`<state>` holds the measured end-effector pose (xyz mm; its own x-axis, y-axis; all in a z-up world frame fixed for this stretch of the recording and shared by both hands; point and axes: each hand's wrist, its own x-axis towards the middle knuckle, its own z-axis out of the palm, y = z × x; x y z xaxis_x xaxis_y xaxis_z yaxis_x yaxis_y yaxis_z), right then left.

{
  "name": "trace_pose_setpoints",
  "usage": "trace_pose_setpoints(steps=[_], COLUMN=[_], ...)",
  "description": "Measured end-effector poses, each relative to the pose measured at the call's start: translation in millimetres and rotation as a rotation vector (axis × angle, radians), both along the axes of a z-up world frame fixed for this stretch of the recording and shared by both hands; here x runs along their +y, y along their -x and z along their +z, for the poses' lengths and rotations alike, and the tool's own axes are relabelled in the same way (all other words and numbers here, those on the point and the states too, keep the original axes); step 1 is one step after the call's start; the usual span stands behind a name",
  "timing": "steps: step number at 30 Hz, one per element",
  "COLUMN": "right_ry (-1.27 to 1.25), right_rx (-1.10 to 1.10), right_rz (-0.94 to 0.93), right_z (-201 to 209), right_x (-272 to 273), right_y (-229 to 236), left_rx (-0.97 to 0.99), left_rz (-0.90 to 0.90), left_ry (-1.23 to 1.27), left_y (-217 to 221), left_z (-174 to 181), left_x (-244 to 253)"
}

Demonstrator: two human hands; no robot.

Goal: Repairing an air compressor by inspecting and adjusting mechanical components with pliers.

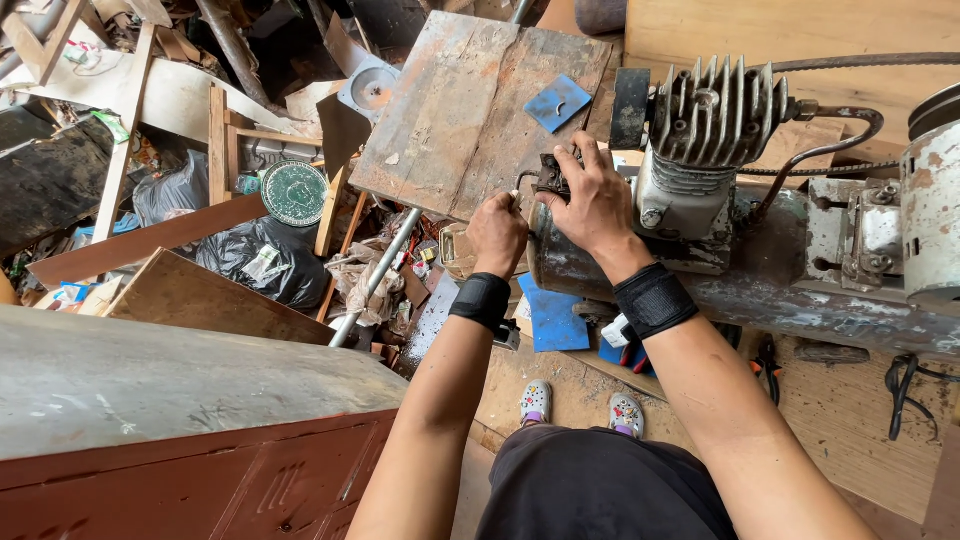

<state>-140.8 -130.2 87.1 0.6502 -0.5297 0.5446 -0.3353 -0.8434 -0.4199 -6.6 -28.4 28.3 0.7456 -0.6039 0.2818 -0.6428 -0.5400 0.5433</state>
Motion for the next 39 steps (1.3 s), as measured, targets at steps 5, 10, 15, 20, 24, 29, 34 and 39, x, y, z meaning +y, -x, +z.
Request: trace_pose_setpoints(steps=[5,10,15,20,24,29,34,39], right_ry=[-0.009,-0.002,0.009,-0.049,-0.016,-0.011,-0.023,-0.037], right_rx=[-0.011,-0.007,-0.014,0.003,-0.013,-0.029,-0.024,-0.004], right_rz=[-0.001,-0.008,-0.010,-0.009,-0.005,0.012,-0.008,0.020], right_z=[-0.1,5.9,7.3,6.6,7.9,2.8,4.8,2.9], right_x=[0.3,2.7,4.3,7.7,6.3,4.5,5.9,5.3], right_y=[-1.8,-1.8,-1.8,-4.8,-3.3,-3.7,-1.3,-0.8], left_rx=[-0.057,-0.072,-0.045,-0.021,0.023,0.058,0.052,0.050], left_rz=[-0.052,-0.056,-0.056,-0.055,-0.096,-0.108,-0.120,-0.073], left_ry=[0.067,0.007,0.021,0.020,0.124,0.079,0.070,0.099], left_y=[-9.1,-15.6,-24.8,-26.9,-28.9,-26.8,-18.0,-7.9], left_z=[-12.1,-13.9,-13.8,-15.0,-9.1,-5.9,-4.0,-3.1], left_x=[-12.4,-24.2,-40.5,-34.8,-29.4,-26.0,-12.6,4.3])
